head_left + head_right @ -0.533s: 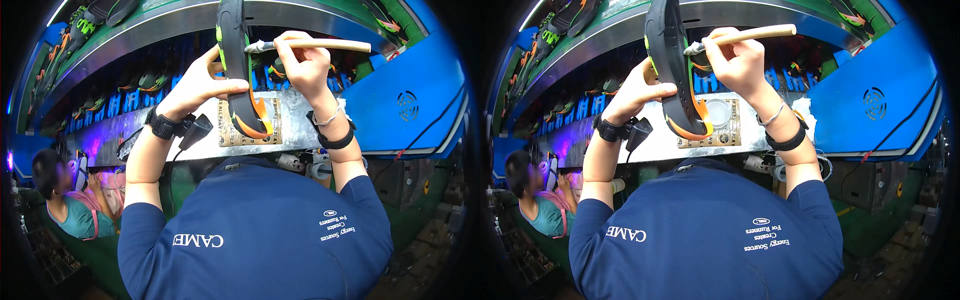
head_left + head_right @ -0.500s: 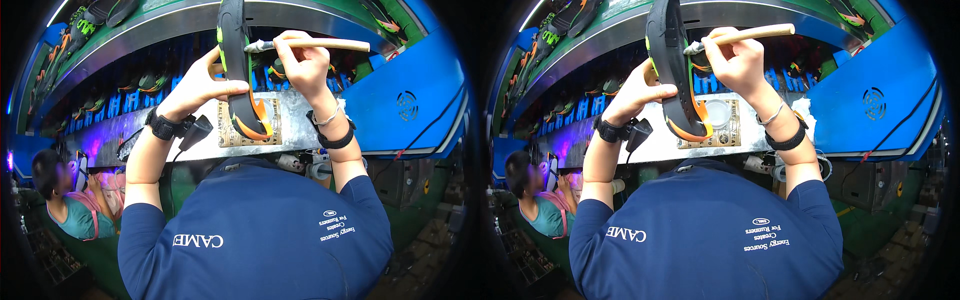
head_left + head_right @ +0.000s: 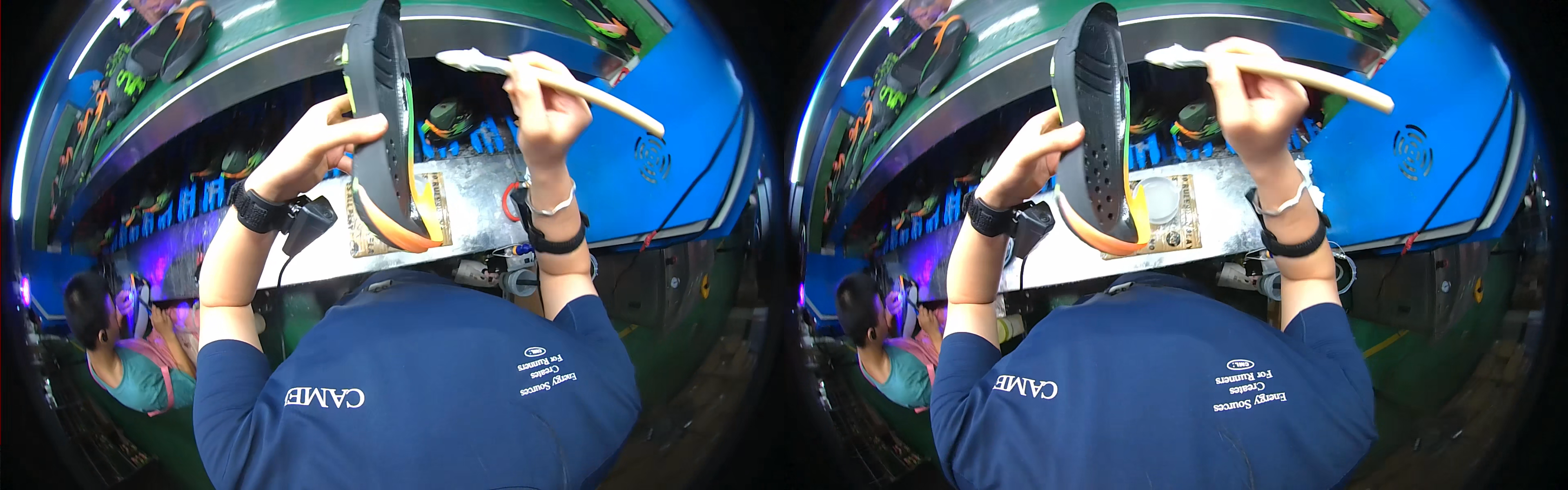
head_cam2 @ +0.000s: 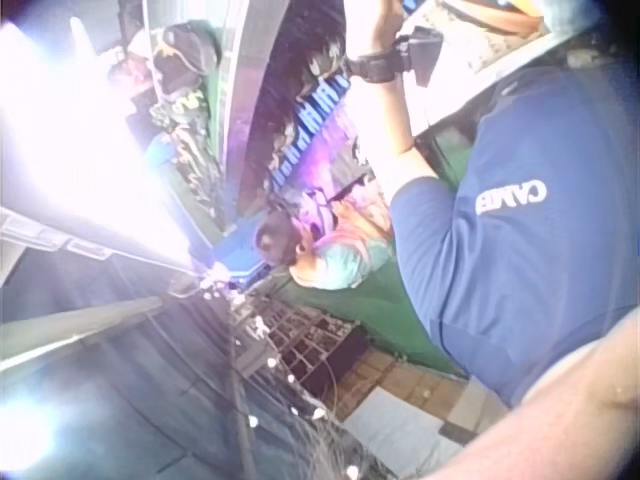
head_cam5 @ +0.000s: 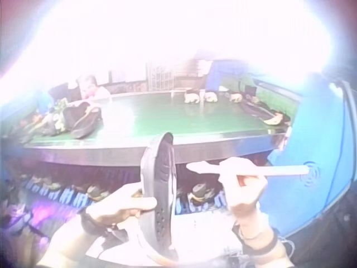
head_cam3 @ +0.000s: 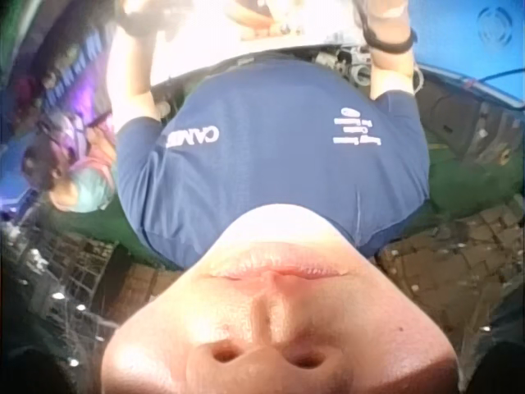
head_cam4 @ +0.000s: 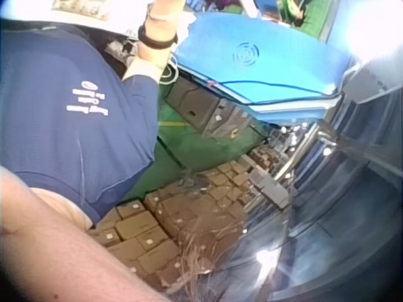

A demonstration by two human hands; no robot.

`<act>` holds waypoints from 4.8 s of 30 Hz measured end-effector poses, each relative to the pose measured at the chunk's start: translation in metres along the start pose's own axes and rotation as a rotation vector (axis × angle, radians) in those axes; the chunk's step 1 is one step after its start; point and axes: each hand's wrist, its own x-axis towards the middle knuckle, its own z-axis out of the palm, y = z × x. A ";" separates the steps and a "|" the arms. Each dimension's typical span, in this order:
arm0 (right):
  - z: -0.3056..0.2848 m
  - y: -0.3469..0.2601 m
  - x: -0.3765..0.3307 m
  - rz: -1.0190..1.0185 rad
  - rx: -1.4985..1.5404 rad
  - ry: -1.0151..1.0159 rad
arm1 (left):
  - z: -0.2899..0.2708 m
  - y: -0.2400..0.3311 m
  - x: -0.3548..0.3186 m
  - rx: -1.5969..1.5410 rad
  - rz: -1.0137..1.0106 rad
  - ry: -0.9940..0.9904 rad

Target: The recorder applies a substance to the edges of shoe soles using a brush and places the shoes on a conveyor belt.

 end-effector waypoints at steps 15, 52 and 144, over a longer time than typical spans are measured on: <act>-0.166 -0.081 -0.084 0.220 -0.330 0.595 | 0.080 0.093 0.331 -0.432 -0.064 -0.192; -0.073 -0.017 -0.094 0.482 -0.158 0.388 | -0.309 0.143 0.077 1.681 -0.600 0.847; 0.041 0.011 -0.095 0.460 -0.046 -0.511 | -0.032 -0.088 -0.087 -0.409 0.128 0.233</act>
